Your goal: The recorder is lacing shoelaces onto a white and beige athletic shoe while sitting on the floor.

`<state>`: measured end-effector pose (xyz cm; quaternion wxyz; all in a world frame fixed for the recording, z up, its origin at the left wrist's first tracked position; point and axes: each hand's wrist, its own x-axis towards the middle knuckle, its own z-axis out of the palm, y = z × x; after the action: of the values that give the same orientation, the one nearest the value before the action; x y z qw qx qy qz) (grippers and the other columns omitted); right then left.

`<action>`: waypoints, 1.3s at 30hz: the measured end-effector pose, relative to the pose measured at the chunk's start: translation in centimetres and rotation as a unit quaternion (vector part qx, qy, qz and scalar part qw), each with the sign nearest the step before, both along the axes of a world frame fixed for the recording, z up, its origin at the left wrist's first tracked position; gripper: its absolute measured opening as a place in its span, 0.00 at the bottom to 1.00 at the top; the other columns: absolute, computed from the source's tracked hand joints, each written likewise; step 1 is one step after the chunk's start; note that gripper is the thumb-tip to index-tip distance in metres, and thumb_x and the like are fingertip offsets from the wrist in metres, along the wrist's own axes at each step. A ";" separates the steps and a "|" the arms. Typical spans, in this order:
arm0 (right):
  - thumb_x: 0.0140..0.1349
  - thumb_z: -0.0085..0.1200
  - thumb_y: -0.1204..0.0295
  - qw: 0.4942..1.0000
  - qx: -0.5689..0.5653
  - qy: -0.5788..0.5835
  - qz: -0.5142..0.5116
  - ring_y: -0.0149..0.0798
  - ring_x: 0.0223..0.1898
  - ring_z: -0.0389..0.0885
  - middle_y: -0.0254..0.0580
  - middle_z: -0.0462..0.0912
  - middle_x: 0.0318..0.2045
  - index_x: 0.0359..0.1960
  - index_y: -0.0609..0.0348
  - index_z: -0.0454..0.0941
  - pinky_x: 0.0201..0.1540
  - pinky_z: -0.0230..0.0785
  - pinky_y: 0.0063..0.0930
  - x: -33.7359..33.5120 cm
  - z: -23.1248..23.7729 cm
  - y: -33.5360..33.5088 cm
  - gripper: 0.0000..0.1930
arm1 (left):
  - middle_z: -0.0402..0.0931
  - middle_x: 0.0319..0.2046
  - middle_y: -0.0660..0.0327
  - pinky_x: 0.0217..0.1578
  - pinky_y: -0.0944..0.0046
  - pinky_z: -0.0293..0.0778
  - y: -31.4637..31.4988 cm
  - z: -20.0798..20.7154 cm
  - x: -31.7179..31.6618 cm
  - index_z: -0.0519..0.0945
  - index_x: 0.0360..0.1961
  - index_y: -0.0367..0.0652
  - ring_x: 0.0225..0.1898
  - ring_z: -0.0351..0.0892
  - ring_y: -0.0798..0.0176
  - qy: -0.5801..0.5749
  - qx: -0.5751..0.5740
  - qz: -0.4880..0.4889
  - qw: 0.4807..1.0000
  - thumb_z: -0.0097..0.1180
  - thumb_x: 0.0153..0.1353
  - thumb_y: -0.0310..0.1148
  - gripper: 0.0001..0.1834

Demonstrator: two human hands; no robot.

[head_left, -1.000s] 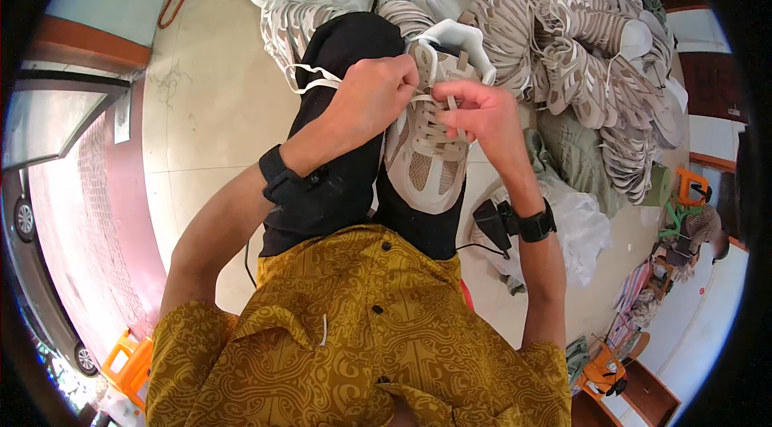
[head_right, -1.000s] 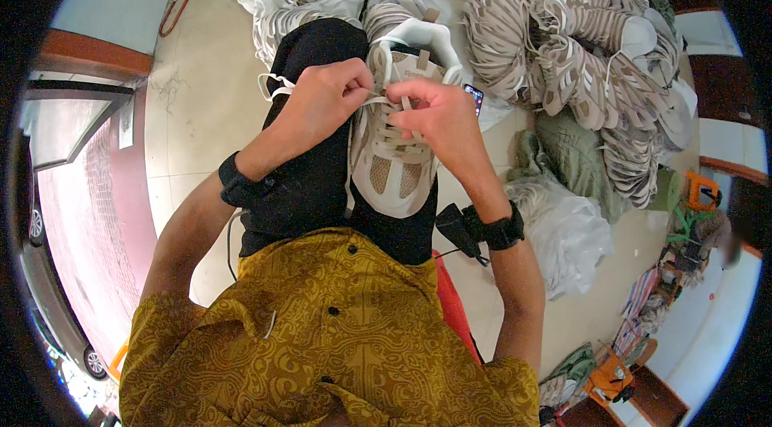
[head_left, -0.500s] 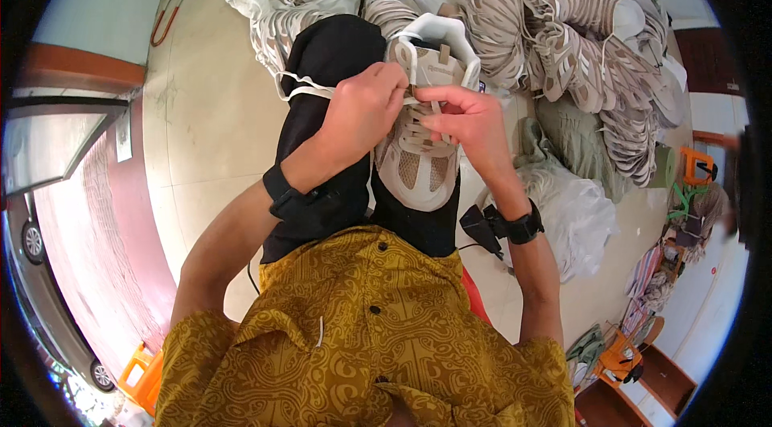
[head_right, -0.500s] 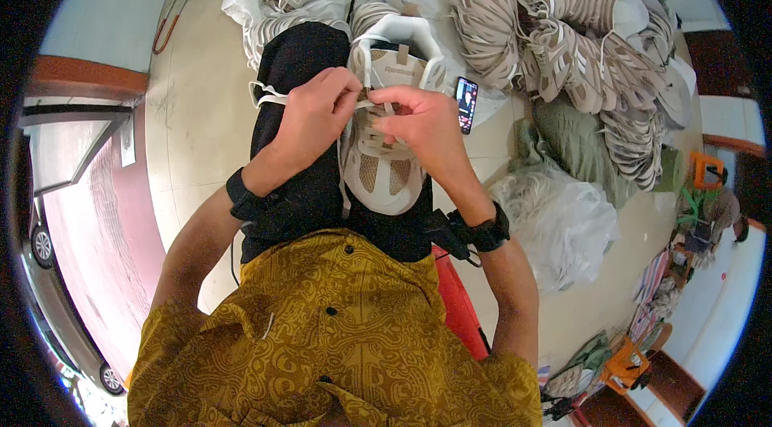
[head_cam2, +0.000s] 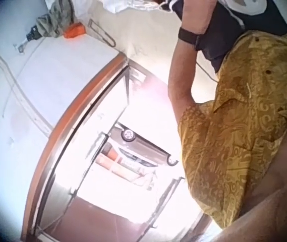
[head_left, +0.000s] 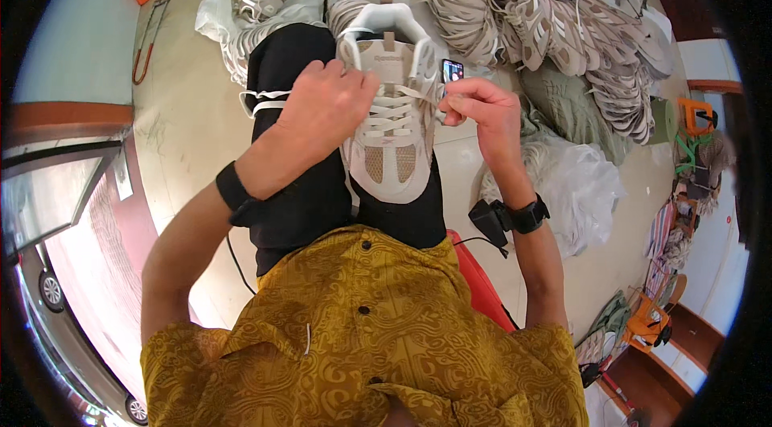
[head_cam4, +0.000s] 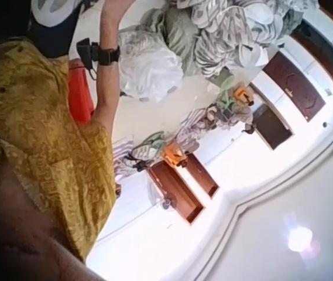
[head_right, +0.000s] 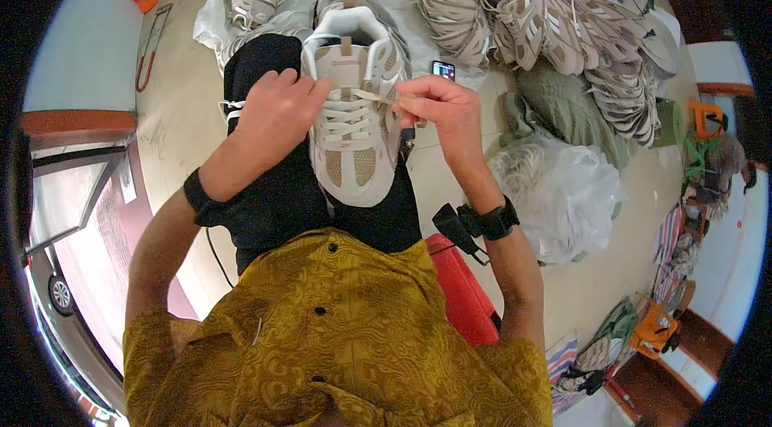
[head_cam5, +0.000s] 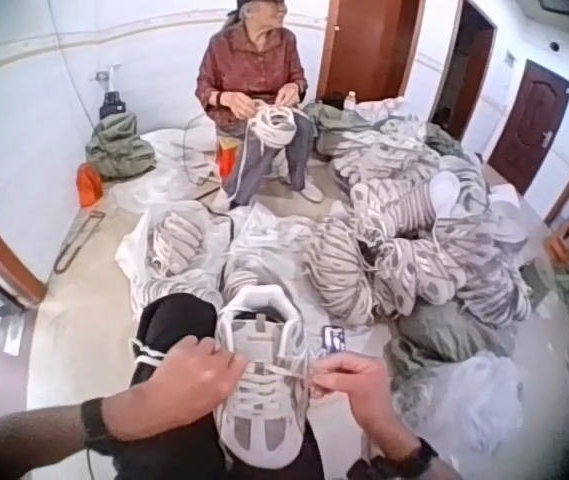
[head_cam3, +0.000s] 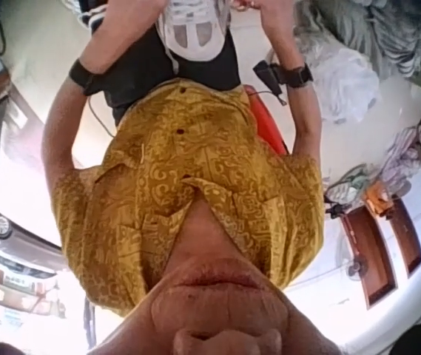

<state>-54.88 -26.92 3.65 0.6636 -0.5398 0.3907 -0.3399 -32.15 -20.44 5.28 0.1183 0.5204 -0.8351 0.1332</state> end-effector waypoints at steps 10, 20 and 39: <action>0.51 0.56 0.78 0.992 0.109 -0.023 0.067 0.23 0.18 0.75 0.39 0.82 0.24 0.42 0.65 0.76 0.19 0.59 0.11 0.9 -1.8 2.5 0.15 | 0.74 0.19 0.49 0.28 0.49 0.71 -1.1 2.5 1.8 0.75 0.29 0.43 0.25 0.76 0.45 0.028 0.293 0.072 0.953 0.46 0.56 0.34 0.08; 0.50 0.56 0.77 0.994 0.082 -0.025 0.072 0.18 0.14 0.62 0.34 0.78 0.20 0.31 0.64 0.80 0.15 0.50 0.13 1.5 -1.2 2.4 0.07 | 0.75 0.17 0.53 0.26 0.51 0.72 -1.6 2.2 0.9 0.75 0.28 0.43 0.23 0.77 0.46 -0.147 0.284 0.036 0.947 0.49 0.55 0.36 0.08; 0.48 0.57 0.75 0.997 -0.061 -0.021 0.032 0.19 0.17 0.64 0.27 0.74 0.16 0.24 0.62 0.79 0.19 0.54 0.14 4.9 -1.4 1.4 0.03 | 0.72 0.18 0.60 0.25 0.58 0.70 -0.7 1.5 1.0 0.73 0.20 0.45 0.24 0.75 0.56 0.099 0.128 0.022 0.987 0.51 0.52 0.35 0.08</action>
<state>-49.96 -25.54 2.28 0.6483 -0.5840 0.3374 -0.3532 -31.17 -21.14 6.81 0.1297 0.5600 -0.8179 -0.0245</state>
